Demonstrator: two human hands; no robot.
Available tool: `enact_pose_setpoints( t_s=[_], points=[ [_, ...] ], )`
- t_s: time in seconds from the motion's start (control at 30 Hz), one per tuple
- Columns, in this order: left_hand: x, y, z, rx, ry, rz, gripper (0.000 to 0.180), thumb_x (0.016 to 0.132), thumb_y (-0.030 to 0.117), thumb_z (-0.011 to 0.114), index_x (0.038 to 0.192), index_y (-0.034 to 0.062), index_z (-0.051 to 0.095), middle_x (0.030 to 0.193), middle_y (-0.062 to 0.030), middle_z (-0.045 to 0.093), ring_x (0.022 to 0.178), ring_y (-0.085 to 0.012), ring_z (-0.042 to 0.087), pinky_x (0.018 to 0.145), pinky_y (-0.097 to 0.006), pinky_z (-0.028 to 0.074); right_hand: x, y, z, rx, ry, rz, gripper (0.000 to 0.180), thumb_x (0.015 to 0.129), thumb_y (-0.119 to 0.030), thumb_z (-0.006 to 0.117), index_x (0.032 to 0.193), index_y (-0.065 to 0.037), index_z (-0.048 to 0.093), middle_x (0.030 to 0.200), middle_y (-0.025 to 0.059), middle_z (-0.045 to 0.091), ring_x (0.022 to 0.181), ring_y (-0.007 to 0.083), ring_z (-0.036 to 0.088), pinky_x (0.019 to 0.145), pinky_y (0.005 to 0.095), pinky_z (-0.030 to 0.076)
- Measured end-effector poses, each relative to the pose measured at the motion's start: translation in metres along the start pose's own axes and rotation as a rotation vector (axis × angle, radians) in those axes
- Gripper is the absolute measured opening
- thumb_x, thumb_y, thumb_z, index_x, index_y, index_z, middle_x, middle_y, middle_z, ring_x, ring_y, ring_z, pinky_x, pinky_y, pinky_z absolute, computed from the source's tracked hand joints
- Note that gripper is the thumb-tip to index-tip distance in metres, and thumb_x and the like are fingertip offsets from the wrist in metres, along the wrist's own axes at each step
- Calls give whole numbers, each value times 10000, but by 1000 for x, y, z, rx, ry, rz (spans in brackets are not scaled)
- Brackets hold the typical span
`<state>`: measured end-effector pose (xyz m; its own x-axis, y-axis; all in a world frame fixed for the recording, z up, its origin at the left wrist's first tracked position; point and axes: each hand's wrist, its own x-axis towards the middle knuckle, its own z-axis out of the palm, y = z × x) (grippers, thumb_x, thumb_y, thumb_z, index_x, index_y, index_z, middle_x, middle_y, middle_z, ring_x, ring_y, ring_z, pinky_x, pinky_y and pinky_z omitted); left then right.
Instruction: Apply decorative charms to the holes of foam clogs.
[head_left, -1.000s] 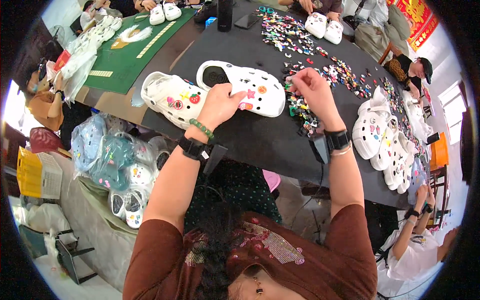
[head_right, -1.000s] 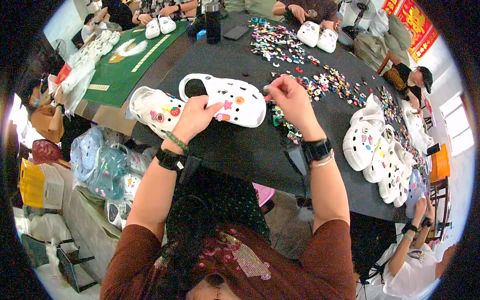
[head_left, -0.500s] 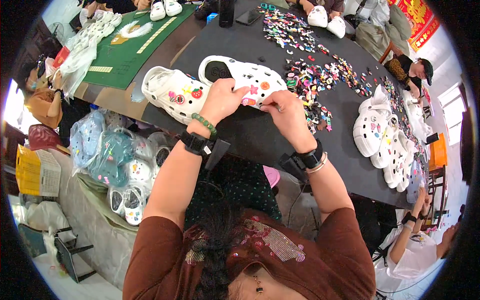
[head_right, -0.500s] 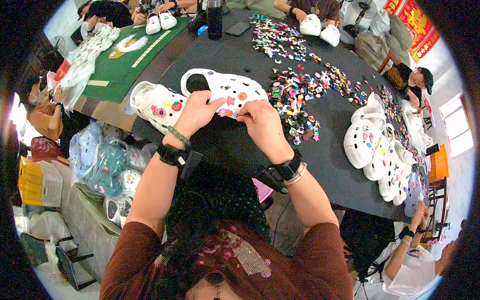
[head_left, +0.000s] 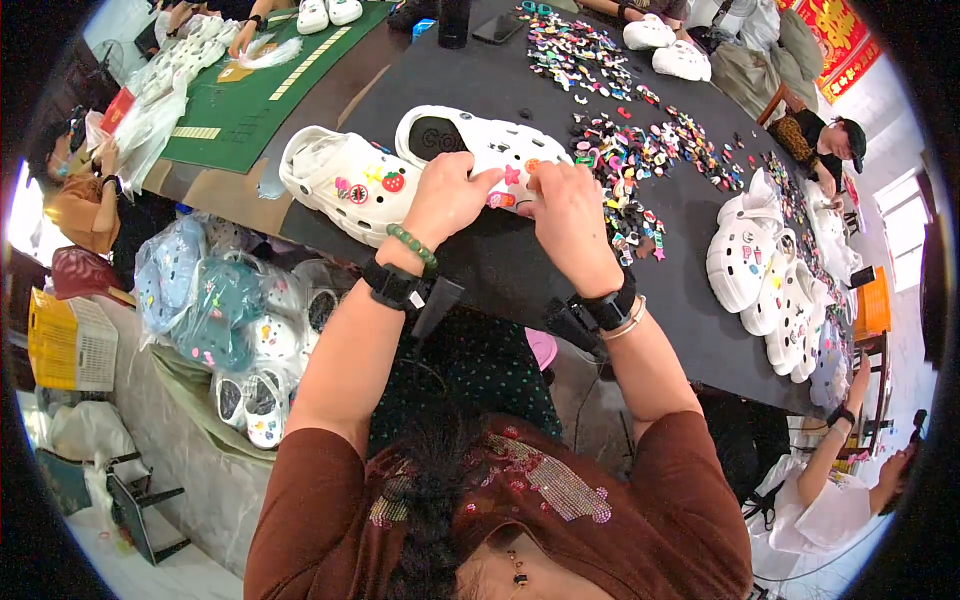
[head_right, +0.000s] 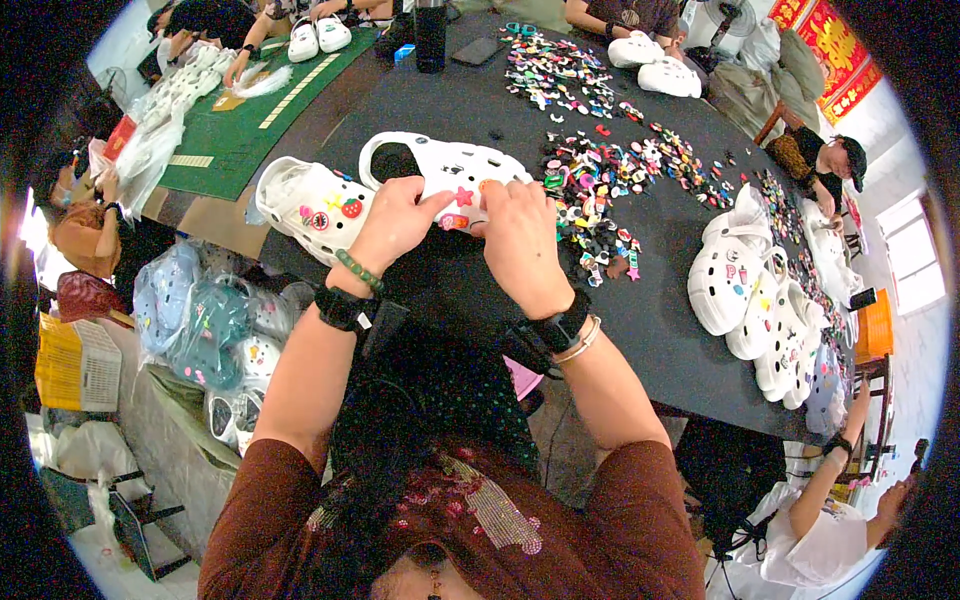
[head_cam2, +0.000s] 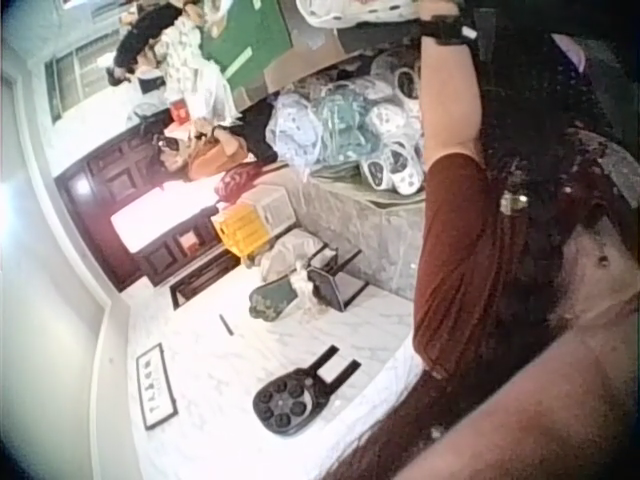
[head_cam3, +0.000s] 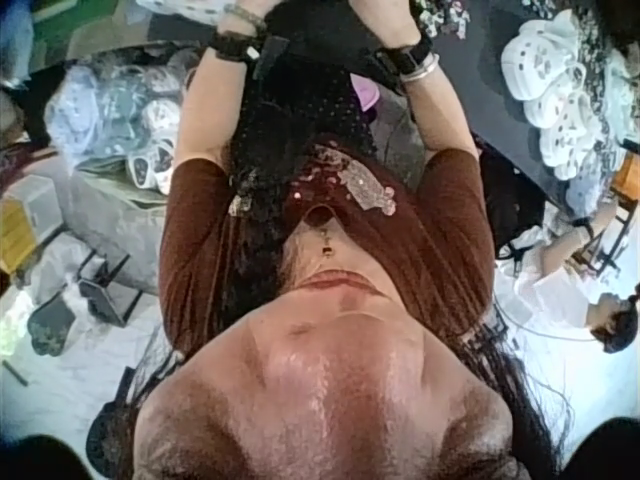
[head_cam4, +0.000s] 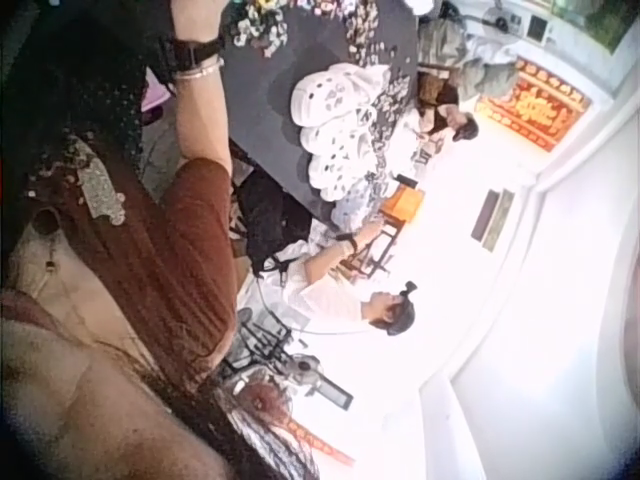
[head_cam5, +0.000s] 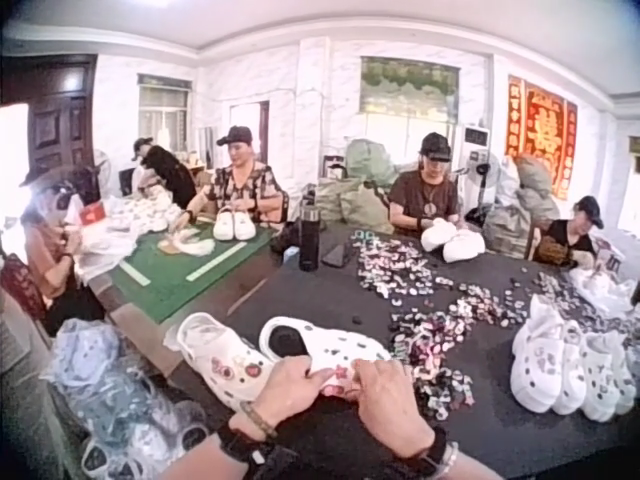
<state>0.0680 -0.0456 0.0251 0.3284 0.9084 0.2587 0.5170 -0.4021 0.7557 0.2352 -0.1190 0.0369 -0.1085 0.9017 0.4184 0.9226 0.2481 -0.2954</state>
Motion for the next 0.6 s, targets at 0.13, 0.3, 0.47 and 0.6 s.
enact_pose_setpoints(
  t_s=[0.13, 0.3, 0.47, 0.6],
  points=[
    [-2, -1, 1, -6, -5, -12, 403, 822, 320, 710, 741, -70, 650, 723, -263, 635, 712, -417, 644, 651, -451, 493, 3, -8, -3, -163, 137, 120, 618, 628, -91, 840, 1171, -93, 544, 1273, 175, 512, 1164, 385, 491, 904, 508, 430],
    [-4, -3, 4, -71, -13, -26, 390, 828, 309, 710, 743, -68, 649, 711, -257, 634, 693, -410, 644, 634, -448, 490, 10, -4, 3, -135, 14, 287, 876, 595, -67, 855, 1355, -106, 420, 1398, 215, 444, 1310, 434, 409, 1035, 526, 390],
    [-2, -4, 9, -21, -18, -13, 378, 828, 300, 714, 757, -67, 653, 708, -250, 638, 678, -394, 649, 619, -440, 489, 16, 19, 7, 127, -29, 215, 819, 609, -61, 831, 1326, -107, 439, 1333, 207, 497, 1269, 405, 461, 1030, 465, 410],
    [2, -4, 7, -62, 34, -22, 375, 830, 300, 714, 765, -66, 661, 700, -244, 639, 664, -381, 652, 619, -431, 493, 17, 44, 6, 352, -30, 156, 783, 664, -134, 852, 1331, -65, 447, 1265, 167, 560, 1200, 304, 536, 1004, 383, 433]
  ],
)
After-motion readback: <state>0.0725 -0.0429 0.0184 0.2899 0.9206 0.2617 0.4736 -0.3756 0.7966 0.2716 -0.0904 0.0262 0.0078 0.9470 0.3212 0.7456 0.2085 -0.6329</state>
